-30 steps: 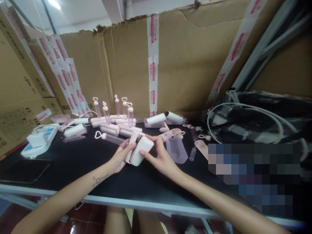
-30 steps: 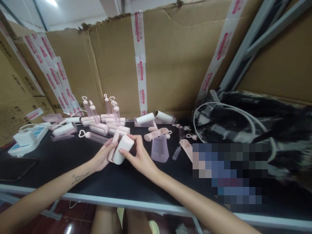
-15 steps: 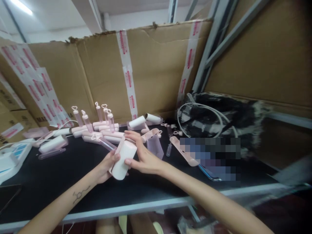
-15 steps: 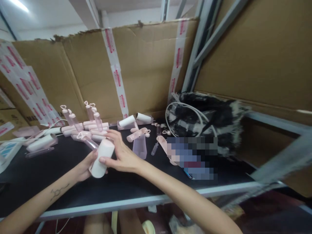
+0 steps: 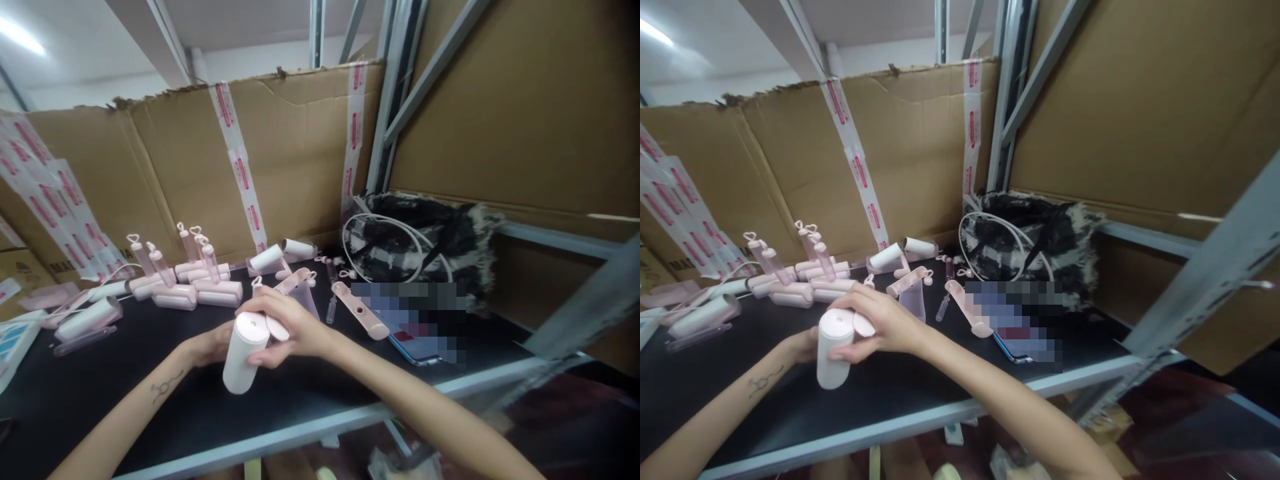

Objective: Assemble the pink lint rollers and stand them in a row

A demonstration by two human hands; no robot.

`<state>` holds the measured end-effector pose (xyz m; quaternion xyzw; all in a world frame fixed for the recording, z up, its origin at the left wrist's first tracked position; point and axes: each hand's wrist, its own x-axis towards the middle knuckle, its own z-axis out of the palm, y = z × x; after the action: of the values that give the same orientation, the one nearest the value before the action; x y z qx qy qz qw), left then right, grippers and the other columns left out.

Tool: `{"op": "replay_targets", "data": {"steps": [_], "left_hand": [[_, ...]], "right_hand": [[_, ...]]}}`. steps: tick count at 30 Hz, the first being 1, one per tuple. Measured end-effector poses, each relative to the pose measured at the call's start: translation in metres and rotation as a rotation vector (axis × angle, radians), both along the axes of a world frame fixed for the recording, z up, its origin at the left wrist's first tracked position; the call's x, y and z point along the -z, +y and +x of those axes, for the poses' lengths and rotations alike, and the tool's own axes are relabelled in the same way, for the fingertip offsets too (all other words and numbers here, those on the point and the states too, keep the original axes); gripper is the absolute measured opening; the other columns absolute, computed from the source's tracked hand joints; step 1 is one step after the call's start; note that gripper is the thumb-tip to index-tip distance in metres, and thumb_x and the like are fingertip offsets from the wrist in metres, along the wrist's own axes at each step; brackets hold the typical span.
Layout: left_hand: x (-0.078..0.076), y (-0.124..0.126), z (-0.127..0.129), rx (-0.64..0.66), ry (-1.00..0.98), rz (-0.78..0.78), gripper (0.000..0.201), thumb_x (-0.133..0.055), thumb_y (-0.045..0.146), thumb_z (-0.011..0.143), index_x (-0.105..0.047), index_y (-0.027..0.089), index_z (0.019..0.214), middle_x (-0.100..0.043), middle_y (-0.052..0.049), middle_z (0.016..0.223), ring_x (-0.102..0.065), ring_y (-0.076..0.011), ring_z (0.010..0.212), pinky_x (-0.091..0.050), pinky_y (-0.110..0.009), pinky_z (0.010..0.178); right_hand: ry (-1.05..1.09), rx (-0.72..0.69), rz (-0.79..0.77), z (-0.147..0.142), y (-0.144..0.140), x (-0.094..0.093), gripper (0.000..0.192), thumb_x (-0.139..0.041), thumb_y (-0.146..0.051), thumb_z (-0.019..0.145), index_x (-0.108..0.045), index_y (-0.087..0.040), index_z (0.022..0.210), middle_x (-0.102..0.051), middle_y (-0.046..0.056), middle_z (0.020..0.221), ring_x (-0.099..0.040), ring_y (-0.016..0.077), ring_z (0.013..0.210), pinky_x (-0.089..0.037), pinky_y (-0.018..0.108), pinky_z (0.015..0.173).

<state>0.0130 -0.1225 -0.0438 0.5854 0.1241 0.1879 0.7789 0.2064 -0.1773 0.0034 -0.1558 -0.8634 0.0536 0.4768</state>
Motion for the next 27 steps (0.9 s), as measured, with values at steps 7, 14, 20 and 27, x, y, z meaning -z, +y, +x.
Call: {"op": "replay_targets", "data": {"steps": [7,14,20,27], "left_hand": [[-0.016,-0.010,-0.005,-0.574,0.071,0.792,0.100,-0.081,0.038,0.050,-0.028,0.021,0.133,-0.037,-0.013,0.137,-0.035,-0.0318,0.127,-0.027,-0.041,0.107],[-0.019,-0.004,0.004,-0.834,0.244,0.838,0.073,-0.070,0.032,0.065,-0.033,0.017,0.126,-0.059,-0.009,0.109,-0.060,-0.0226,0.096,-0.047,-0.034,0.083],[-0.034,-0.004,-0.011,-0.671,0.504,1.117,0.067,-0.067,0.036,0.066,-0.037,0.023,0.124,-0.063,-0.005,0.104,-0.063,-0.0242,0.088,-0.048,-0.031,0.072],[-0.030,-0.008,-0.009,-0.670,0.647,1.304,0.068,-0.066,0.040,0.067,-0.036,0.026,0.126,-0.055,-0.005,0.124,-0.060,-0.0277,0.104,-0.048,-0.032,0.076]], "right_hand": [[-0.135,0.402,-0.217,-0.012,0.021,-0.012,0.035,-0.062,-0.042,0.077,-0.052,-0.016,0.100,-0.055,0.006,0.091,-0.053,0.0189,0.083,-0.043,0.030,0.070],[-0.208,0.414,-0.271,-0.029,0.030,-0.010,0.041,-0.051,-0.036,0.084,-0.042,-0.017,0.119,-0.054,0.009,0.107,-0.054,0.0204,0.100,-0.044,0.034,0.085],[-0.435,0.555,0.078,-0.013,0.021,-0.015,0.044,-0.057,-0.020,0.073,-0.048,-0.019,0.116,-0.056,0.010,0.111,-0.056,0.0249,0.101,-0.046,0.035,0.078],[-0.589,0.617,0.232,-0.009,0.015,-0.009,0.033,-0.053,-0.016,0.072,-0.054,-0.012,0.106,-0.063,0.009,0.086,-0.061,0.0227,0.078,-0.046,0.031,0.062]]}}
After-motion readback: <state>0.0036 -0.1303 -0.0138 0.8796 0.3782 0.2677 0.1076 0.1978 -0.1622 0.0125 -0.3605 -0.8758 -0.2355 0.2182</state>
